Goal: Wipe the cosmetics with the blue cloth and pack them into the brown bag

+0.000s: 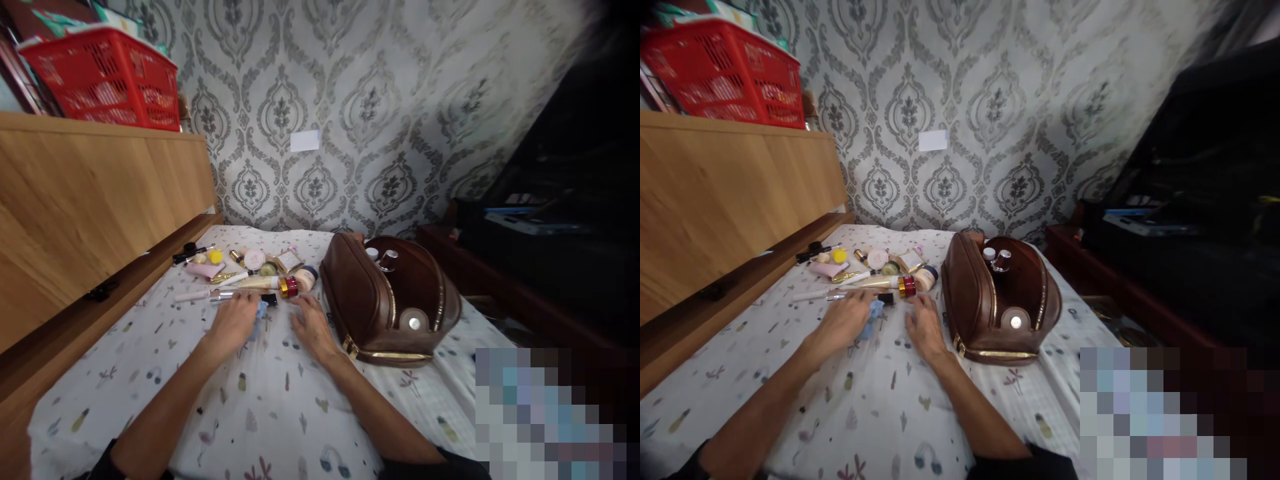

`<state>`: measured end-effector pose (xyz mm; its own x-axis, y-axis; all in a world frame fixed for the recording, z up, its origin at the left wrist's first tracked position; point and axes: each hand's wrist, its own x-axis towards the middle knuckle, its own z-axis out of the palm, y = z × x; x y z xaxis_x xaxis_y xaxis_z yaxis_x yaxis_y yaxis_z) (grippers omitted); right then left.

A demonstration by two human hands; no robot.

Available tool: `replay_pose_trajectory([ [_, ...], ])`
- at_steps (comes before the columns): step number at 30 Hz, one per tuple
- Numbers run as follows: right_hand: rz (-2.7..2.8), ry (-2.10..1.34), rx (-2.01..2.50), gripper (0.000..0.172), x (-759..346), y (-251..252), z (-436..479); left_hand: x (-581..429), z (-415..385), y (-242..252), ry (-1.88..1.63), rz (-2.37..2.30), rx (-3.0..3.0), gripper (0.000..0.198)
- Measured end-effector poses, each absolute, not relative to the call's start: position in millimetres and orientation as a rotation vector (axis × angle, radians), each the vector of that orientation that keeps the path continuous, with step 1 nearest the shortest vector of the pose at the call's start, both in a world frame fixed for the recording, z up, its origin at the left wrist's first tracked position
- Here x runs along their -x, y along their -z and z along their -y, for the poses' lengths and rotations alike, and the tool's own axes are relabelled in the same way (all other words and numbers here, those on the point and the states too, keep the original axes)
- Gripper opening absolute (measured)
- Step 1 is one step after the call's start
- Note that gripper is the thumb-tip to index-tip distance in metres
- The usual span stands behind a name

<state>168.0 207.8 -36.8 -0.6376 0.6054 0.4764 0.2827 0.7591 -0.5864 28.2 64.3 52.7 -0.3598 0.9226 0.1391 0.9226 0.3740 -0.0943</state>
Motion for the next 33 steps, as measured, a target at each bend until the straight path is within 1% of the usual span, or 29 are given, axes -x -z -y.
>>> replay_pose_trajectory([
  [3, 2.258, -0.640, 0.673, 0.034, -168, 34, -206, -11, -73, -67, 0.051, 2.490, 1.634, 0.030],
  [5, 2.254, -0.643, 0.666, 0.033, -168, 33, -205, 2, -87, -77, 0.070, 2.472, 1.639, 0.031],
  [9, 2.241, -0.640, 0.651, 0.033, -168, 34, -205, 20, -130, -85, 0.113, 2.410, 1.714, 0.039],
  [12, 2.211, -0.650, 0.633, 0.032, -167, 36, -206, 24, -163, -80, 0.121, 2.346, 1.826, 0.048],
  [15, 2.187, -0.656, 0.634, 0.030, -166, 38, -206, 22, -181, -72, 0.092, 2.266, 1.969, 0.050],
  [20, 2.201, -0.683, 0.666, 0.029, -167, 35, -203, 28, -178, -70, -0.012, 2.258, 1.964, 0.045],
  [24, 2.200, -0.709, 0.677, 0.027, -169, 31, -201, 44, -164, -79, -0.097, 2.325, 1.852, 0.050],
  [29, 2.201, -0.724, 0.713, 0.025, -168, 25, -197, 66, -148, -85, -0.169, 2.409, 1.732, 0.036],
  [33, 2.231, -0.768, 0.768, 0.025, -167, 20, -195, 72, -142, -83, -0.197, 2.444, 1.645, 0.034],
])
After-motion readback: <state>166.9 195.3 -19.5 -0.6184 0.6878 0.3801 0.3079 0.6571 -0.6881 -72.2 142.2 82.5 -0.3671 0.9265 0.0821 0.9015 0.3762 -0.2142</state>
